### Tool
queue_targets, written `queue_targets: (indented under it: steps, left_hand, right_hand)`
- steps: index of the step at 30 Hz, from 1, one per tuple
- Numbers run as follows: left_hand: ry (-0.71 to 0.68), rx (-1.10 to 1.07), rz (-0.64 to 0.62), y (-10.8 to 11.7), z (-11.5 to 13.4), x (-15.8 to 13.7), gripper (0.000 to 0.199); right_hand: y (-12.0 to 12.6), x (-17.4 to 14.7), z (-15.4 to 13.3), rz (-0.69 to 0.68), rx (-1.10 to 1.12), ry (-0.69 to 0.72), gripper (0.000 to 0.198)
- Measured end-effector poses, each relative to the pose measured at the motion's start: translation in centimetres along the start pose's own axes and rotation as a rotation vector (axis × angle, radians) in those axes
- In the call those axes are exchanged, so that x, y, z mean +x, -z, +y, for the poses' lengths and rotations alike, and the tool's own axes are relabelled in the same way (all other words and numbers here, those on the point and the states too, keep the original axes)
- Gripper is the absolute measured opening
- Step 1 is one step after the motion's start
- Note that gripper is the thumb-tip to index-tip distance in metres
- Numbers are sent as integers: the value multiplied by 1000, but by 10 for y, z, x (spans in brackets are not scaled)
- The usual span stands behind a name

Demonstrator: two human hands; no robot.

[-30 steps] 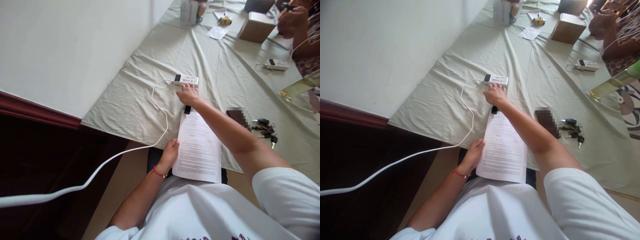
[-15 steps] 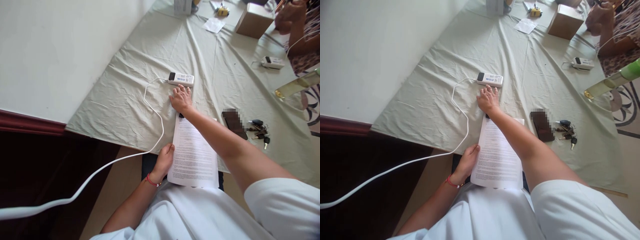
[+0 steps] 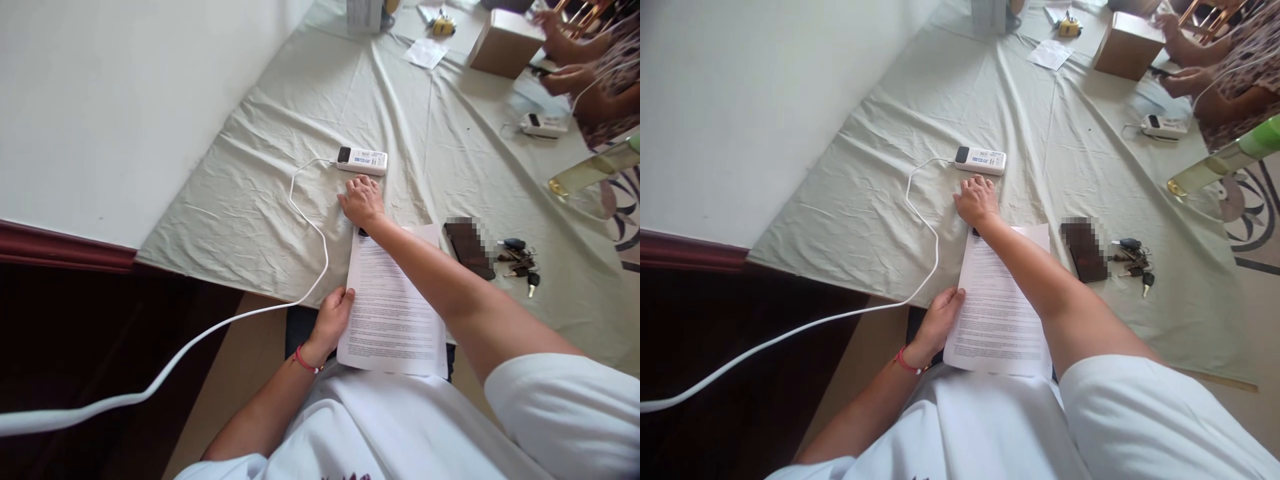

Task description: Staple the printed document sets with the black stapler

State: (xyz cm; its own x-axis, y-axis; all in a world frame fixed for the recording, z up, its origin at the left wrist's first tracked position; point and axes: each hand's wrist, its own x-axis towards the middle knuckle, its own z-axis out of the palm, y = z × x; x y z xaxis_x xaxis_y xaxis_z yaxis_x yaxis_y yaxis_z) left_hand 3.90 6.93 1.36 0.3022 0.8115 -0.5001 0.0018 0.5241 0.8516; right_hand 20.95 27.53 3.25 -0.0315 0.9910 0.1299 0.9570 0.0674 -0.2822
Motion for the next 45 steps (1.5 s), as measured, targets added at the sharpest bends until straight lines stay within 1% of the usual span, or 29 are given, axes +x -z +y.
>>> queue_targets:
  steps: [3,8,14,16,19,22,24,26,28,30,32,36,40,45]
  left_hand:
    - [-46,31,5,-2,-2,-1,37]
    - [-124,146,71,-1,-11,0,29]
    - [-191,221,100,-2,-12,-1,24]
    - [-201,234,119,-3,-14,-6,25]
    - [-194,204,102,-4,-20,-17,28]
    - [-195,189,77,-5,-31,-27,29]
    - [-211,202,87,-4,-37,-30,28]
    - [-232,244,115,-4,-42,-30,28]
    - [-255,308,145,-3,-44,-28,28]
    - [-283,361,171,-2,-45,-26,29]
    - [-298,370,178,0,-47,-24,29]
    - [-289,238,144,1,-53,-17,31]
    - [-291,117,134,1,-60,-12,31]
    - [-255,-85,81,-4,-57,-19,33]
  right_hand:
    - [-1,2,2,4,2,-12,40]
    - [-1,1,3,48,26,-53,38]
    - [10,5,7,129,101,-124,45]
    - [14,6,14,192,159,-121,46]
    - [15,-6,31,358,287,-91,44]
    - [11,-34,51,510,347,-82,38]
    - [4,-57,64,550,316,-113,34]
    - [-4,-76,75,544,271,-151,28]
    - [-12,-88,83,504,240,-195,22]
    - [-17,-93,86,464,230,-234,21]
    - [-19,-93,88,433,239,-255,21]
    - [-15,-91,88,380,268,-249,21]
    - [-11,-94,90,360,314,-259,20]
    - [-7,-97,91,347,328,-267,20]
